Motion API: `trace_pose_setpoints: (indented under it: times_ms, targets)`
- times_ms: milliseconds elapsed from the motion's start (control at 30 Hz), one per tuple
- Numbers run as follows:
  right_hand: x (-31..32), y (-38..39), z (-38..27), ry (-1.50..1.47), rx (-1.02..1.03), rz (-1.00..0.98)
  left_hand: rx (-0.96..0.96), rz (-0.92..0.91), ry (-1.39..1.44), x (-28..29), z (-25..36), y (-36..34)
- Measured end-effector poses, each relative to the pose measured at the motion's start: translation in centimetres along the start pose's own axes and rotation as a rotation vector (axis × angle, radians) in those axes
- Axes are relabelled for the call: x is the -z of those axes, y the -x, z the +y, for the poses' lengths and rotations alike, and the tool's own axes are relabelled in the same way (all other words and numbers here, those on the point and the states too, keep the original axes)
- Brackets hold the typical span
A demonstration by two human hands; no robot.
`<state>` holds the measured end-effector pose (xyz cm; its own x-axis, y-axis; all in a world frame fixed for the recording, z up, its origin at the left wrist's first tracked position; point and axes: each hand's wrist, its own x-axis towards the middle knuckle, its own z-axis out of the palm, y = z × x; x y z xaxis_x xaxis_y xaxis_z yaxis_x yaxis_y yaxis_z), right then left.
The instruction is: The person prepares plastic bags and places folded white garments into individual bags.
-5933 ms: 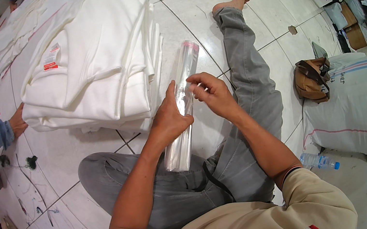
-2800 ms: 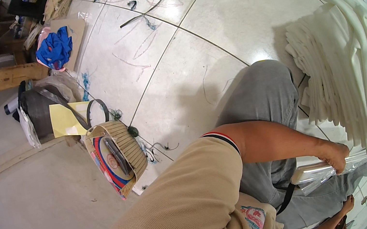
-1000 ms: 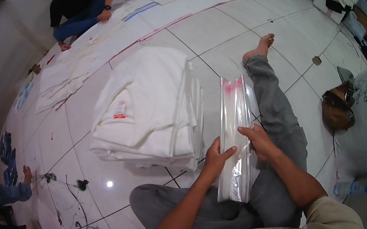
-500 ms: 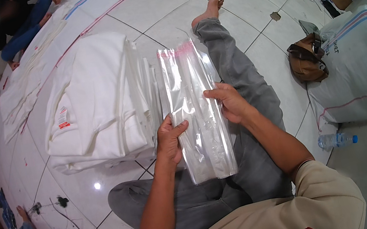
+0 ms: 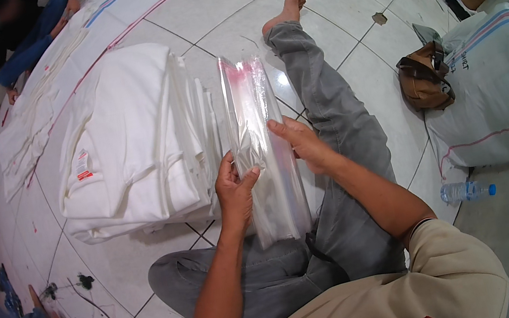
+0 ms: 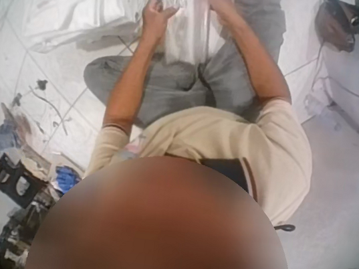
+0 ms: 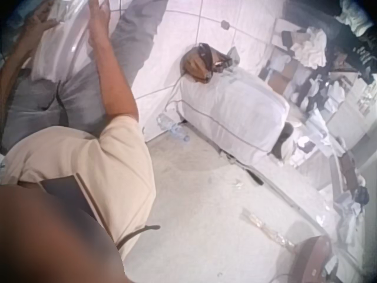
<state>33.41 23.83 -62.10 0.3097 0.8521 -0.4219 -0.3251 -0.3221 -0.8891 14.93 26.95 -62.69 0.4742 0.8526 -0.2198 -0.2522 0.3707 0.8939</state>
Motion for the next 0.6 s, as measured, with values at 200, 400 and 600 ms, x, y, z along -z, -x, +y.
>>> trace_pose_setpoints:
  times_ms: [200, 400, 600]
  targets:
    - [-0.5, 0.5, -0.6, 0.324, 0.111, -0.102, -0.060, -0.043, -0.094, -0.4, 0.1, 0.3]
    - [0.5, 0.7, -1.6, 0.122, -0.024, -0.160, 0.020, -0.102, 0.053, 0.2, 1.1, 0.2]
    - [1.1, 0.5, -1.0, -0.147, -0.160, -0.173, 0.037, -0.115, 0.018, 1.0, 0.1, 0.1]
